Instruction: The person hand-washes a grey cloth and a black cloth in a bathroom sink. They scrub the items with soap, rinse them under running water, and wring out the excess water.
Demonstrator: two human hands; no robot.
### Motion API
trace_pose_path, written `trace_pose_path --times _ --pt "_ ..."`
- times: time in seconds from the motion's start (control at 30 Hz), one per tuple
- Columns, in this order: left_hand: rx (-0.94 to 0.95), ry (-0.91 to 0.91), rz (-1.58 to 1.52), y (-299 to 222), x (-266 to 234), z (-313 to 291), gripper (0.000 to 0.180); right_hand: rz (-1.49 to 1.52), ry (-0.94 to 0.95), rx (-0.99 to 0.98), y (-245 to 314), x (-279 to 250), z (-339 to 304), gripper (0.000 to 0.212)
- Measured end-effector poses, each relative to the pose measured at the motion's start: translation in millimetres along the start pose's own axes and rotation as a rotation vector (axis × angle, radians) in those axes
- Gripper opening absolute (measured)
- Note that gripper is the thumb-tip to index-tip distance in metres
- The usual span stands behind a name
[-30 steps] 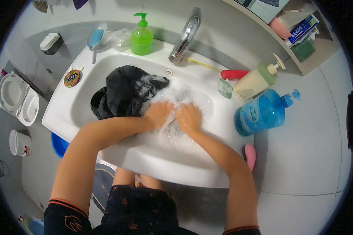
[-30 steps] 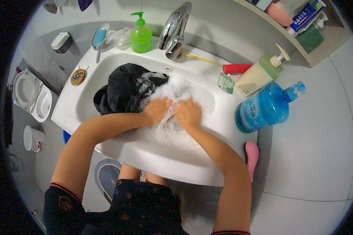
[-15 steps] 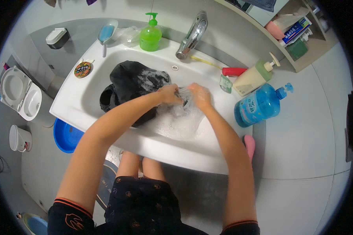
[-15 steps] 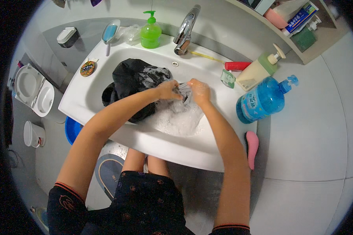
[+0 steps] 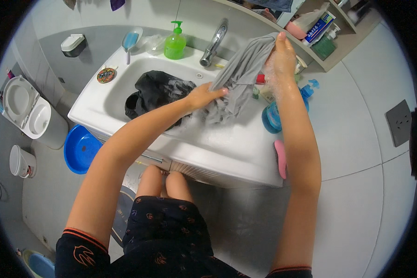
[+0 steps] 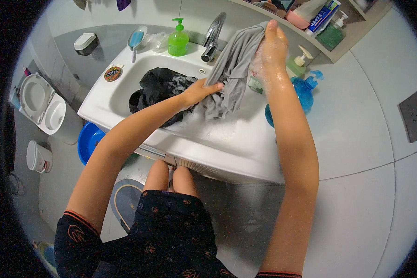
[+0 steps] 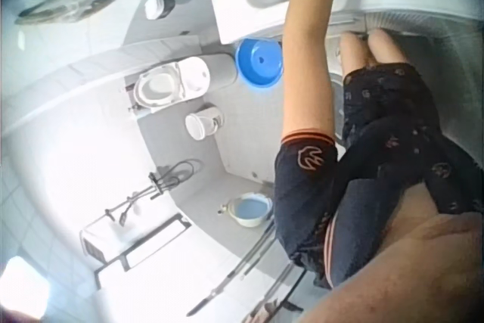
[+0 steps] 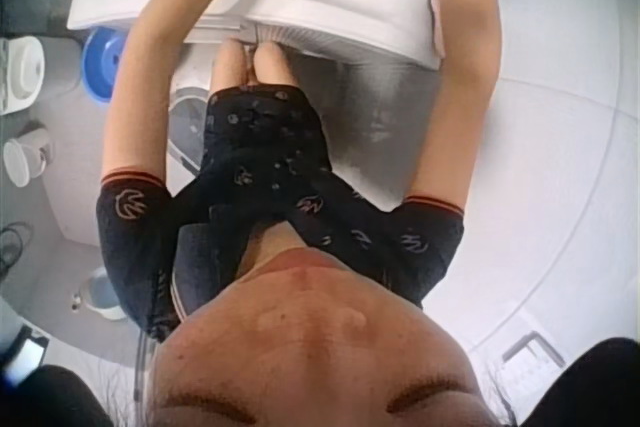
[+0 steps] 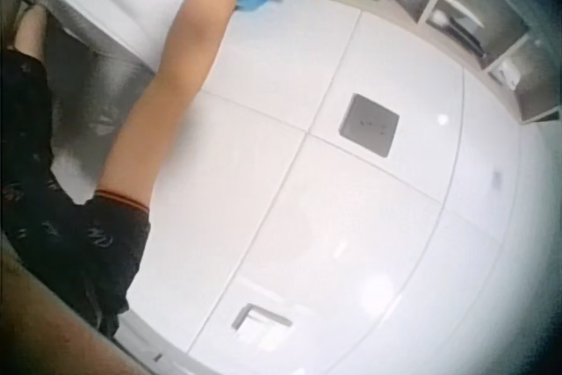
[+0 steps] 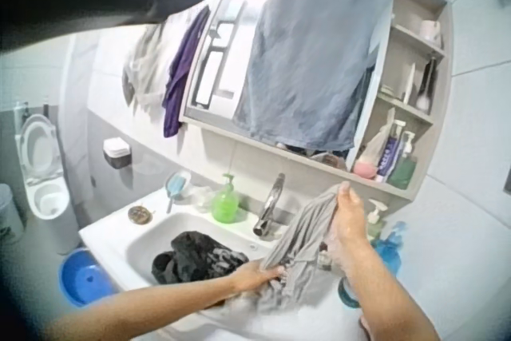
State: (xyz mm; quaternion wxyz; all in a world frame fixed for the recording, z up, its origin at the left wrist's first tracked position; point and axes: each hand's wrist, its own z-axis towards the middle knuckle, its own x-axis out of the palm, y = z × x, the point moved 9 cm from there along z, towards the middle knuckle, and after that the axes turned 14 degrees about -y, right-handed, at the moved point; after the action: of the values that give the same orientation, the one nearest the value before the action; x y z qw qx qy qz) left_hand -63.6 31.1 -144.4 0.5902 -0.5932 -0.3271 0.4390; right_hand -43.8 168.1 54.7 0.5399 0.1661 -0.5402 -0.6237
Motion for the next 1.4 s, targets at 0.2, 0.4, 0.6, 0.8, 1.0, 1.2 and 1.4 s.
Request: trace_pose_path --times 0.2,0.4,0.6,0.8,1.0,1.2,1.4 --pt "0.006 0.016 0.218 15.3 -50.1 7.3 0.058 -0.954 -0.040 -0.615 37.1 -30.5 -12.7 0.040" --pt "0.020 0.289 0.320 0.1 -63.5 9.3 0.058 -0.929 -0.072 -0.559 -31.3 -58.0 -11.9 0.040" --pt "0.178 -0.165 0.713 53.8 -51.1 45.2 0.043 -1.433 0.555 0.043 -236.7 -130.4 -61.3 0.070" --pt "0.089 0.365 1.116 135.1 52.0 -10.1 0.086 -2.051 1.102 -0.181 -298.1 -107.0 -152.3 0.069" --pt "0.008 0.338 0.967 169.2 39.3 34.9 0.057 -1.826 0.976 0.114 -338.8 -120.5 -116.2 0.068" --pt "-0.022 -0.249 0.198 142.4 -58.2 54.9 0.030 -1.509 0.602 -0.382 -263.2 -104.0 -98.3 0.069" --pt "-0.505 0.052 -1.174 52.3 -18.6 28.9 0.041 -0.486 -0.088 0.582 -258.9 -187.4 -60.5 0.043"
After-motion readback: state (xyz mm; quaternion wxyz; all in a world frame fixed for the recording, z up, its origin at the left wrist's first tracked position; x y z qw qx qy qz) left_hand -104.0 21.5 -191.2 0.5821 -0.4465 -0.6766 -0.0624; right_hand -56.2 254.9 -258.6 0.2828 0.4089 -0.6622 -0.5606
